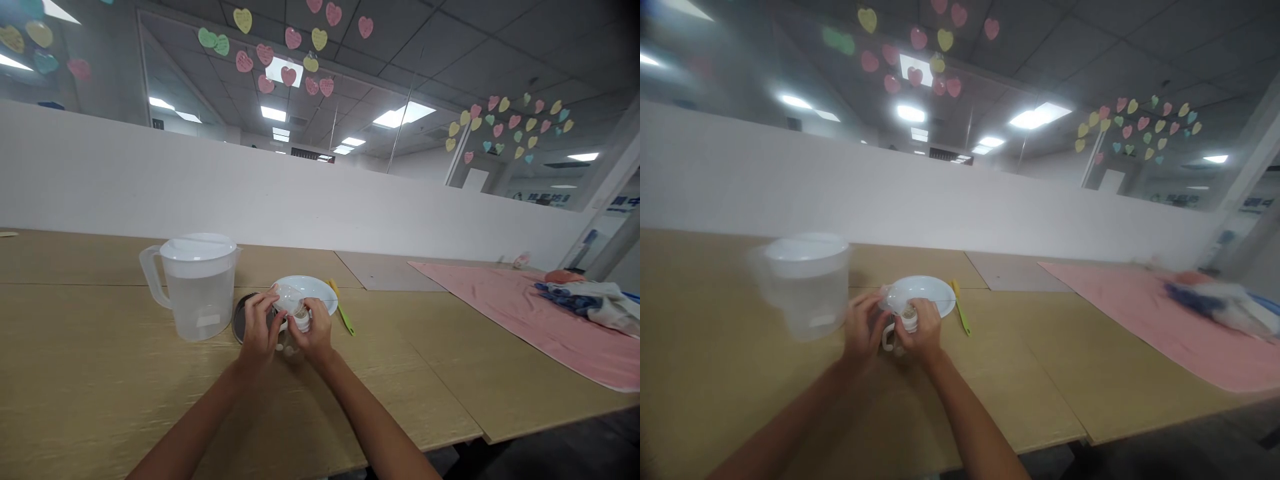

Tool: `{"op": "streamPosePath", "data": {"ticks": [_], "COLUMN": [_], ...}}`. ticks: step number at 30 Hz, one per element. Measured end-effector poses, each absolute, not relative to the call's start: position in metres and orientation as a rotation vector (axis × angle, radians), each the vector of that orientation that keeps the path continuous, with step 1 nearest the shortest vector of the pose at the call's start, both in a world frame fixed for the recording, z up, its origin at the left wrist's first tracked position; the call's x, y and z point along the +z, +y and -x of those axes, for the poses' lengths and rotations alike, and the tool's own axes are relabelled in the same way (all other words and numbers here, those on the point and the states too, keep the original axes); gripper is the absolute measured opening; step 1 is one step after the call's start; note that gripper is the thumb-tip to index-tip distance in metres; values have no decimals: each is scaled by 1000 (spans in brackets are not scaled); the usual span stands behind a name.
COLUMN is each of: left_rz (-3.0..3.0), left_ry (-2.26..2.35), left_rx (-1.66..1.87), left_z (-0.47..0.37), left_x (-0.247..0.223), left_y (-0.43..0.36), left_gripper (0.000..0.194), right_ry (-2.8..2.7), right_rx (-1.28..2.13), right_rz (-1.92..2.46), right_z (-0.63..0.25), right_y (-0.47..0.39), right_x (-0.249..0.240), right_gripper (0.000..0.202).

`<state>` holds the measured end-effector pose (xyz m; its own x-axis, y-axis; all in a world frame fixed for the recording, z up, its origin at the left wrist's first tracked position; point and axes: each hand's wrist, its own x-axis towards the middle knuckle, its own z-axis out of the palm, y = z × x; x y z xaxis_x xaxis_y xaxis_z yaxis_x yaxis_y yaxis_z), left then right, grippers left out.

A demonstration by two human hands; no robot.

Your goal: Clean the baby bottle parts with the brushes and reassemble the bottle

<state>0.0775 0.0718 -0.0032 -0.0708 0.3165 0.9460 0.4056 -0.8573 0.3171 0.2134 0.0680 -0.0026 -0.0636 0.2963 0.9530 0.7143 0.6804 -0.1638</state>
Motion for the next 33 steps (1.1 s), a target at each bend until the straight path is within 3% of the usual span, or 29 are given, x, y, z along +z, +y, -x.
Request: {"op": "streamPosePath", "data": {"ticks": [27, 33], "left_rz": [2047, 2031], "left_ry": [-823, -841], "left_rx": [-2022, -1965], "left_z": [-76, -74], "left_x": [1, 3], "left_y": [71, 71], "left_gripper": [25, 23], "right_ry": [-1630, -1647], "right_rx": [-352, -363], "right_rz": [815, 818], "right_z": [-212, -213], "right_y": [69, 69], "right_x": [-2, -2], "right_gripper": [14, 22]}}
